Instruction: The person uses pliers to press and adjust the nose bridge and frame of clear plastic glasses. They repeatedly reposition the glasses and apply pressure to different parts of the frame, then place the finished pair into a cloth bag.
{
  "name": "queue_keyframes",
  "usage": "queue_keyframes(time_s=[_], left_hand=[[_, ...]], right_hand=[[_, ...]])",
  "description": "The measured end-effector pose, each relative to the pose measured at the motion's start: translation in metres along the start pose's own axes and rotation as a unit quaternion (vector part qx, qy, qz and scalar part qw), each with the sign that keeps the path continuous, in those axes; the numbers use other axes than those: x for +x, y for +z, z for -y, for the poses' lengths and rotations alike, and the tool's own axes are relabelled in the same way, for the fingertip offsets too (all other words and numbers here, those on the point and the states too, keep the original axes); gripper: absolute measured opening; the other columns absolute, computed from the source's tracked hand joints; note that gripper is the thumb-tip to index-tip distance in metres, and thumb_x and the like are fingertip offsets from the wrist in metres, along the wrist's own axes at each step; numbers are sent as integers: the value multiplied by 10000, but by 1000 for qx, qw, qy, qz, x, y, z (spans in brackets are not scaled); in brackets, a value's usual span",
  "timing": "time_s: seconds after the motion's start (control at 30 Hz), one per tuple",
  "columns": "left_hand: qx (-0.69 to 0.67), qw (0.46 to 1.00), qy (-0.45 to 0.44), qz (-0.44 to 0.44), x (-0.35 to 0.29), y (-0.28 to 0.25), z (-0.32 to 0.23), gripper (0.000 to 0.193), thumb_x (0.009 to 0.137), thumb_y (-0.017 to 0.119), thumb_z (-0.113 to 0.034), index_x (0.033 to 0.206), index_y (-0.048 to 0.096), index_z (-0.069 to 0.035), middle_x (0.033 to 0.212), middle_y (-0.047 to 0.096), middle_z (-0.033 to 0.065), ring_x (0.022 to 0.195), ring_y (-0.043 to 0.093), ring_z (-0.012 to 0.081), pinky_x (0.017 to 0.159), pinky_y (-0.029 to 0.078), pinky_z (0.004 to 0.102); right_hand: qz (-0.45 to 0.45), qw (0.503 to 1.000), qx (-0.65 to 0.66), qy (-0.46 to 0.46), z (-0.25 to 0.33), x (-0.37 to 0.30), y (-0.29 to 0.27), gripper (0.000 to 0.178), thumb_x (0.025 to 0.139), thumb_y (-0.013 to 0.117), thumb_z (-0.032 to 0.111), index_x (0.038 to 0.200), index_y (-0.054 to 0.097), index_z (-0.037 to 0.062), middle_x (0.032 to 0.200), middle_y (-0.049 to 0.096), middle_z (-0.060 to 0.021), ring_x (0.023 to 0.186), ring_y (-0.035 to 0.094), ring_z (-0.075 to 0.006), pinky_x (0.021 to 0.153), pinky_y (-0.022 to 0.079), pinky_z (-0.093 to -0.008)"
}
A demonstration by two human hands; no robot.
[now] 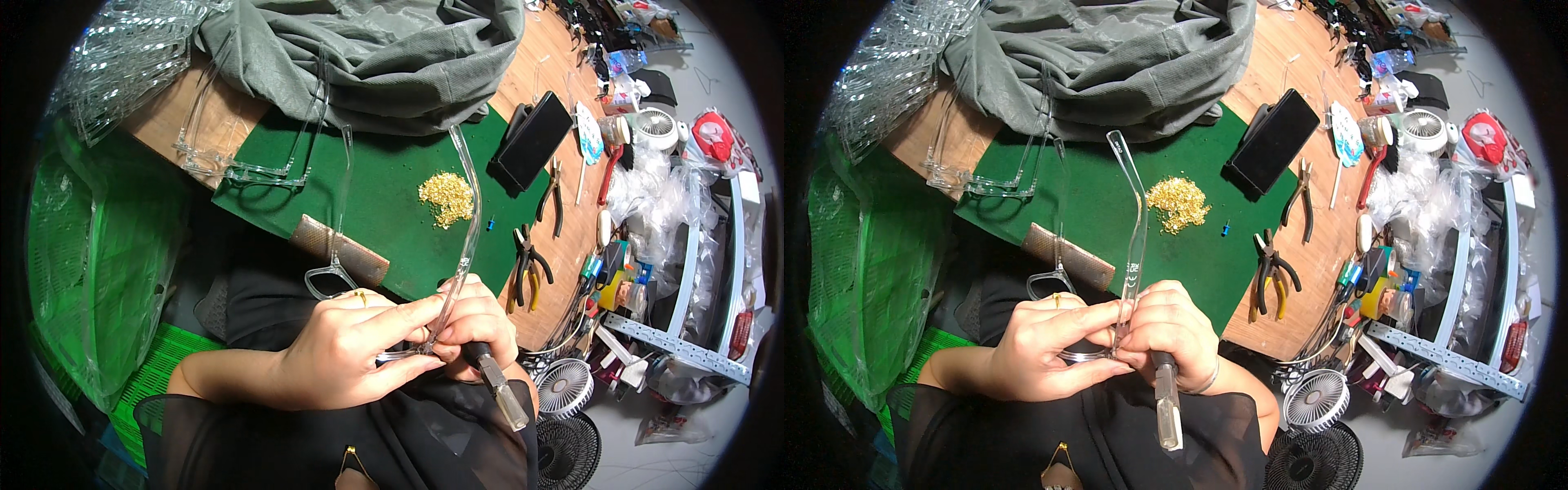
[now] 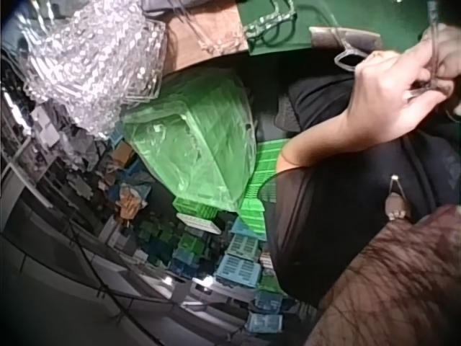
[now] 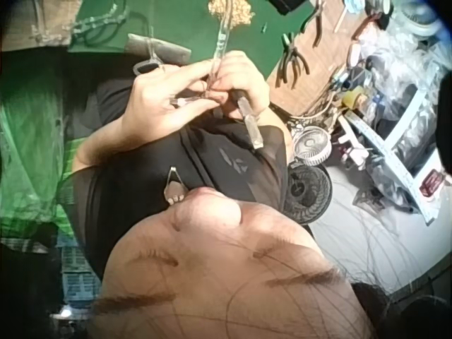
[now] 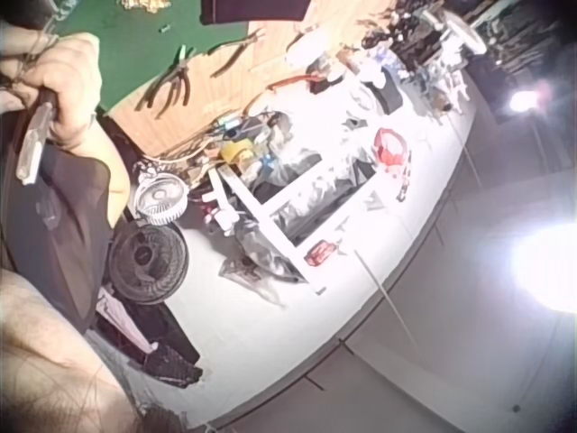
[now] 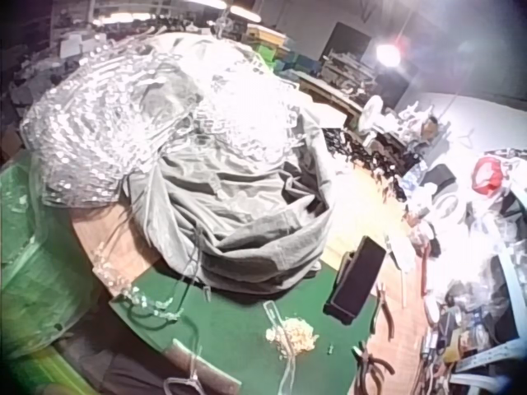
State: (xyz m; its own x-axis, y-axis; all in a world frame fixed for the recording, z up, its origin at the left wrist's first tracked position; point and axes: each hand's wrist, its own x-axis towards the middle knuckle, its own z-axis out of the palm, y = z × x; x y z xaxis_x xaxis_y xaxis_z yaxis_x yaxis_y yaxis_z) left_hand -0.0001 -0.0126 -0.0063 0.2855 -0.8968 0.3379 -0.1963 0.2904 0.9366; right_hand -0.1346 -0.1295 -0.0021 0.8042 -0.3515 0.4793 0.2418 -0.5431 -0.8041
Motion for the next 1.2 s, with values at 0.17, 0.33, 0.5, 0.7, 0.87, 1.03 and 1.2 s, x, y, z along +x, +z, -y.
queue_keyframes(time_s=[0.17,0.33,0.5,0.7,0.87,1.03,1.2], left_hand=[[-10,1000,-15,10,-1,-1,0,532,613,786,-87,1062,567,97,738,657,86,605,596,183,562,436,259],[-5,1000,-14,18,0,-2,0,538,616,785,-89,1070,564,97,740,658,84,603,595,179,563,437,259],[-18,999,-13,23,-3,-3,2,545,619,786,-87,1081,559,93,748,661,85,617,604,180,567,442,252],[-63,997,-27,29,1,-7,0,548,624,775,-68,1101,551,84,789,679,81,664,632,173,604,458,249],[-66,995,-56,51,3,-11,1,522,633,750,-46,1101,555,76,801,685,78,719,647,164,663,476,256],[-68,994,-60,67,5,-7,2,523,634,738,-39,1110,552,74,790,684,86,715,651,160,676,481,247],[-57,995,-51,58,8,-8,2,505,626,744,-44,1090,574,63,733,665,91,651,639,145,605,474,231]], right_hand=[[28,1000,1,4,2,3,-4,173,726,716,87,815,571,60,764,581,-46,698,570,-214,678,463,-356],[27,999,35,16,-1,4,-3,186,731,715,88,841,567,63,786,599,-53,703,580,-212,665,458,-346],[33,999,40,15,-2,2,-3,171,759,697,118,849,564,59,791,604,-59,715,587,-216,665,458,-345],[26,998,9,48,7,1,-18,198,810,656,193,875,556,36,810,604,-97,736,592,-235,700,468,-369],[238,911,-19,336,23,-18,-41,254,792,655,151,962,532,9,820,552,-131,760,557,-267,688,453,-322],[312,863,-17,398,39,1,-47,278,846,592,241,964,540,-5,831,565,-162,762,566,-313,680,457,-363],[345,851,-56,393,43,13,-48,270,835,595,244,899,540,-13,823,571,-189,782,573,-340,692,462,-392]])
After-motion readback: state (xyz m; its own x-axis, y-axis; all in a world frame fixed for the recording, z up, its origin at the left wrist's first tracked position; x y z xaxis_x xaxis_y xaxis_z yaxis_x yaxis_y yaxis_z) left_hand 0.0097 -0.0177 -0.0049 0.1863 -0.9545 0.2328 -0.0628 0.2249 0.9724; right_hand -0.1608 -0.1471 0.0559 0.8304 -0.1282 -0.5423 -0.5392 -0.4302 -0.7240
